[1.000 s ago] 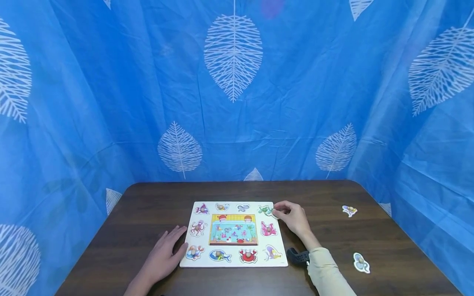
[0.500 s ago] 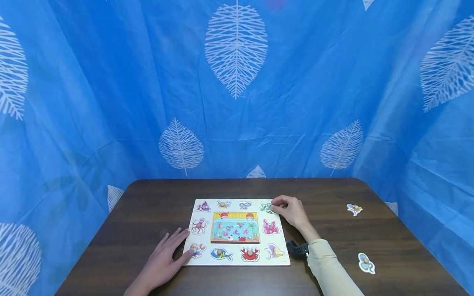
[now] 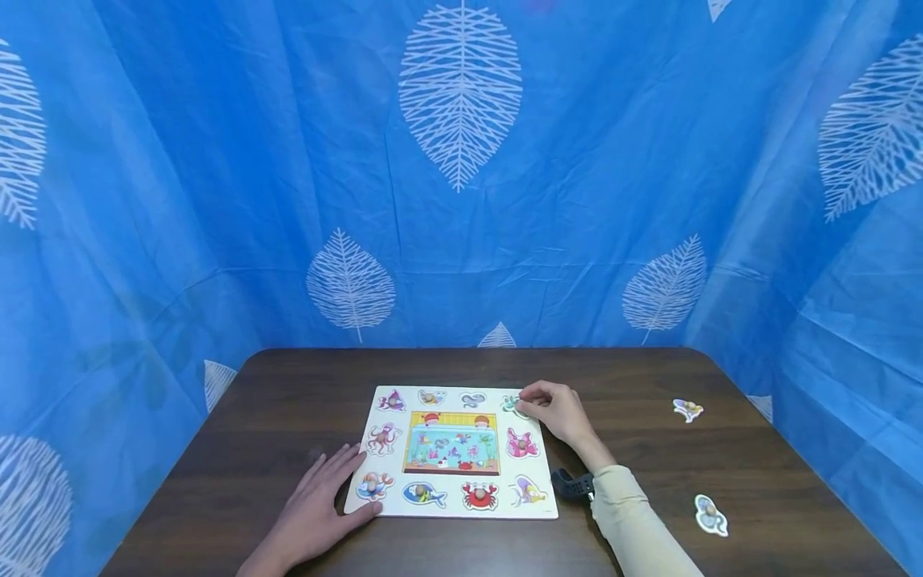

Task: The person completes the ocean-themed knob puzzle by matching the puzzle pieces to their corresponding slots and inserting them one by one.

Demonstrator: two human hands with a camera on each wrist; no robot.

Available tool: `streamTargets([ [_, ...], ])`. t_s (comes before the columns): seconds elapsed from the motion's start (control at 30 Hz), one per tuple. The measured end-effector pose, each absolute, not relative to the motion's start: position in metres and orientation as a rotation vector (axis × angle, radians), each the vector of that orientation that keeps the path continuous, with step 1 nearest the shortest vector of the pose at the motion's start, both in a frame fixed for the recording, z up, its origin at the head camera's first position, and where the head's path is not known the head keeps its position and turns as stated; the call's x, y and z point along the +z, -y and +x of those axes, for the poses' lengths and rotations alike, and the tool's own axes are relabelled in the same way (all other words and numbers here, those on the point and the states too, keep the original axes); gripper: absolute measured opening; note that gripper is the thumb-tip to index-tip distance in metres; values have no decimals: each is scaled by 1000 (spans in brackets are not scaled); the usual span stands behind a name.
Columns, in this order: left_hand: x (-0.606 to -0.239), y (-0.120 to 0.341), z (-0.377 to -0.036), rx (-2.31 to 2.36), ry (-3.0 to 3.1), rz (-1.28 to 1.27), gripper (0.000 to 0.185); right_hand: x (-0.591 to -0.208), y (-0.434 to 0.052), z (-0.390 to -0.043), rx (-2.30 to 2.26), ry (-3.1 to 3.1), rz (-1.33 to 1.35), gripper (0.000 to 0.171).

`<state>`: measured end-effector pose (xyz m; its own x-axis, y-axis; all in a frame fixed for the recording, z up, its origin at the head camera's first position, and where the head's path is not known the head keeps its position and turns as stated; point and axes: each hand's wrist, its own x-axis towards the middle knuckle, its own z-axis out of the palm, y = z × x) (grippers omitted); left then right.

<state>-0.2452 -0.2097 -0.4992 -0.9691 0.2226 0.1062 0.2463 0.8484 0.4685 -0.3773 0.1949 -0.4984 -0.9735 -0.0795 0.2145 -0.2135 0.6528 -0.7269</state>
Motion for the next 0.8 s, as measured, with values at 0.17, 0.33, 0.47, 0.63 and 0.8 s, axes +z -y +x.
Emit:
streamTargets([
  [0.17,-498,209,-245,-762,2974,-351,88,-496,-192,-377,1248,2707,294,12],
  [0.33,-497,209,-245,-781,2973,-335,88,-497,-192,-377,1188,2700,317,11],
  [0.47,-497,209,-244,-775,2976,-326,89,-502,-193,-377,1109,2710,387,18],
  [0.63,-498,208,-245,-772,2985,-314,91,-504,-193,-377,1077,2706,431,22],
  [0.8,-499,208,-246,-786,2993,-302,91,-506,-194,-375,1108,2710,397,25],
])
